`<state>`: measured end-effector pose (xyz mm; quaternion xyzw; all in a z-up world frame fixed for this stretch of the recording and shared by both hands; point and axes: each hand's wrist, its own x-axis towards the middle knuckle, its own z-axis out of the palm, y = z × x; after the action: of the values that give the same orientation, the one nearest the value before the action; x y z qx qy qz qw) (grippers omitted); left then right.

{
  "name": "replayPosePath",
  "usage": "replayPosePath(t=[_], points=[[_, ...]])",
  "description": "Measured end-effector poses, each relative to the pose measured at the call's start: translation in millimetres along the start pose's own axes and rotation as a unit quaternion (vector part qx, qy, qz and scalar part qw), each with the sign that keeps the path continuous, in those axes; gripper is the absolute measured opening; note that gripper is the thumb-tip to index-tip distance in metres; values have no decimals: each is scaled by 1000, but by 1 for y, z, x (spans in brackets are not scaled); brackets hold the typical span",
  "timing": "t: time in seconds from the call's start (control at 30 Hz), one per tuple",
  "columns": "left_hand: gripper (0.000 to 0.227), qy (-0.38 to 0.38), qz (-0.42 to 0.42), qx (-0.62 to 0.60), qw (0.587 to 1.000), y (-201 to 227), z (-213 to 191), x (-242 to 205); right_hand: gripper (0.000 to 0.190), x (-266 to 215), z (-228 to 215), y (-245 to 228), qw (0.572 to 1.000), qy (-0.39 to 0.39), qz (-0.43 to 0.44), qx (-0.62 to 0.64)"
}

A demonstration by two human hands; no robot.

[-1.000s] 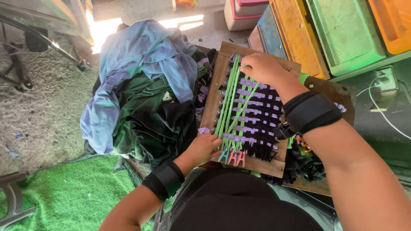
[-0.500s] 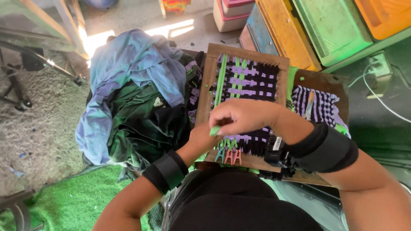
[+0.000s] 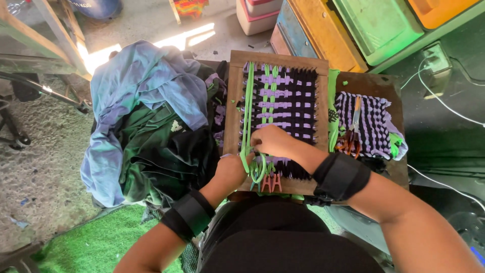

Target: The person weaves a small mat on a wooden loom frame by hand, pulling strips of fabric through the loom and securing them with clothespins.

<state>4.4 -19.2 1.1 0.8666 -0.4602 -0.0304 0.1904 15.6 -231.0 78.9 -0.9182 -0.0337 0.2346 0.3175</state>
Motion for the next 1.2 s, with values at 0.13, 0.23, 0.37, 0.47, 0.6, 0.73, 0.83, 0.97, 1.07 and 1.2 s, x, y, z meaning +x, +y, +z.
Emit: replayPosePath(t=[0.13,0.23,0.37,0.47,0.6,0.73,0.83,0.97,1.07,1.2], points=[[20,-39,-15,22,999,5,-7,1,20,15,33,25,997,8,-46,-55],[18,4,3,39,999,-1,10,-4,20,17,39,21,996,-5,24,-82],[4,11,11,36,999,-7,32,-9,22,11,42,14,970,25,-14,-243],[2,-3,14,52,999,-5,21,-7,26,12,41,10,942,20,-35,-334],[5,24,19,36,999,-5,27,-7,21,17,35,0,933,6,-39,-358],[8,37,13,19,999,-3,23,-5,20,41,46,8,931,-80,49,-352],[11,-7,0,32,999,-3,19,-1,14,52,60,26,928,-63,94,-356],[25,-61,-61,-43,995,-1,8,-3,14,44,49,21,952,-34,70,-297],[29,-36,-77,-96,992,-2,-2,-4,18,45,28,29,973,-52,31,-223],[33,-34,-53,-119,991,-2,-11,-6,24,45,11,39,983,-159,91,-7]])
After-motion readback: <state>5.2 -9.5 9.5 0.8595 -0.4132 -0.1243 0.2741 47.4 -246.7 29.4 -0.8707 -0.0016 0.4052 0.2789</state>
